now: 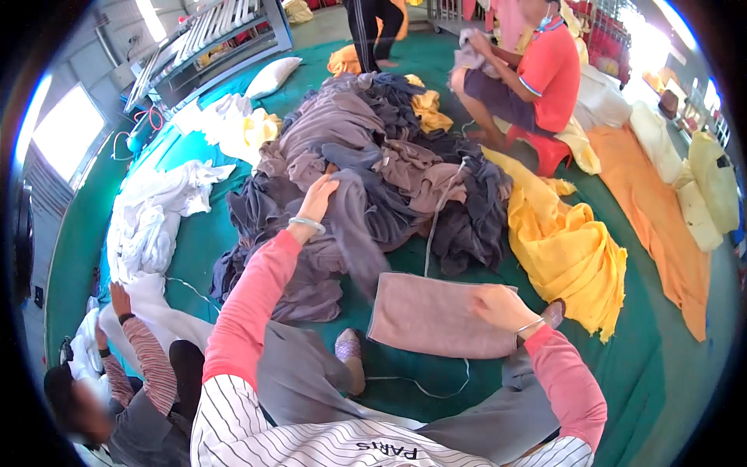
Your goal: The person folds fabric items from a pile, placing each folded piece onto a stack on their lap.
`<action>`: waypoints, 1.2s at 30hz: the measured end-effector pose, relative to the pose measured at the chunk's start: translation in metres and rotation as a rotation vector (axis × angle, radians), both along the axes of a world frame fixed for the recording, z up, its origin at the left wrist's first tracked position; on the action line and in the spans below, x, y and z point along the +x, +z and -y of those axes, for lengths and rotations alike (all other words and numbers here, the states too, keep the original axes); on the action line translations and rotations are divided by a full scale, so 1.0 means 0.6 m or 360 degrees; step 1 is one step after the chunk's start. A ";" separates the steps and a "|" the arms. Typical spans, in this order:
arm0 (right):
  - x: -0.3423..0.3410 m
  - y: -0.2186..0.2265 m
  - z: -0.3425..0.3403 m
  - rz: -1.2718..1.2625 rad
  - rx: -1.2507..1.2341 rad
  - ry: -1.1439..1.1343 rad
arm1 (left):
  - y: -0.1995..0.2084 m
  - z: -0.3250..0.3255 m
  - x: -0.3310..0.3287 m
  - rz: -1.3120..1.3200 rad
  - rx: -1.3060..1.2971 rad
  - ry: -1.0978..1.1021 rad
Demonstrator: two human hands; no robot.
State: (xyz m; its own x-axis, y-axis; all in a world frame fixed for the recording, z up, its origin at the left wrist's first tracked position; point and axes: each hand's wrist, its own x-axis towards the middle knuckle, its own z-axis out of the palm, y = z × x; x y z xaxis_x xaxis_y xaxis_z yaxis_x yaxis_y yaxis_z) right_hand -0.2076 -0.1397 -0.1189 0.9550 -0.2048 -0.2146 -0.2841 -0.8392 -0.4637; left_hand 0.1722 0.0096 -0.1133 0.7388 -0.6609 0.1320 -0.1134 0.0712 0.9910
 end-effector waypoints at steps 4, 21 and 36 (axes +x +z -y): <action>0.052 0.077 -0.024 0.0851 0.0345 -0.0248 | 0.091 0.030 -0.105 -0.0477 -0.0255 -0.0359; 0.094 0.080 0.026 0.1177 0.1953 -0.0668 | 0.115 0.069 -0.247 -0.0577 -0.0322 -0.0853; 0.076 0.158 0.036 0.0860 0.2294 -0.0534 | 0.087 0.048 -0.192 -0.0990 -0.0176 -0.1515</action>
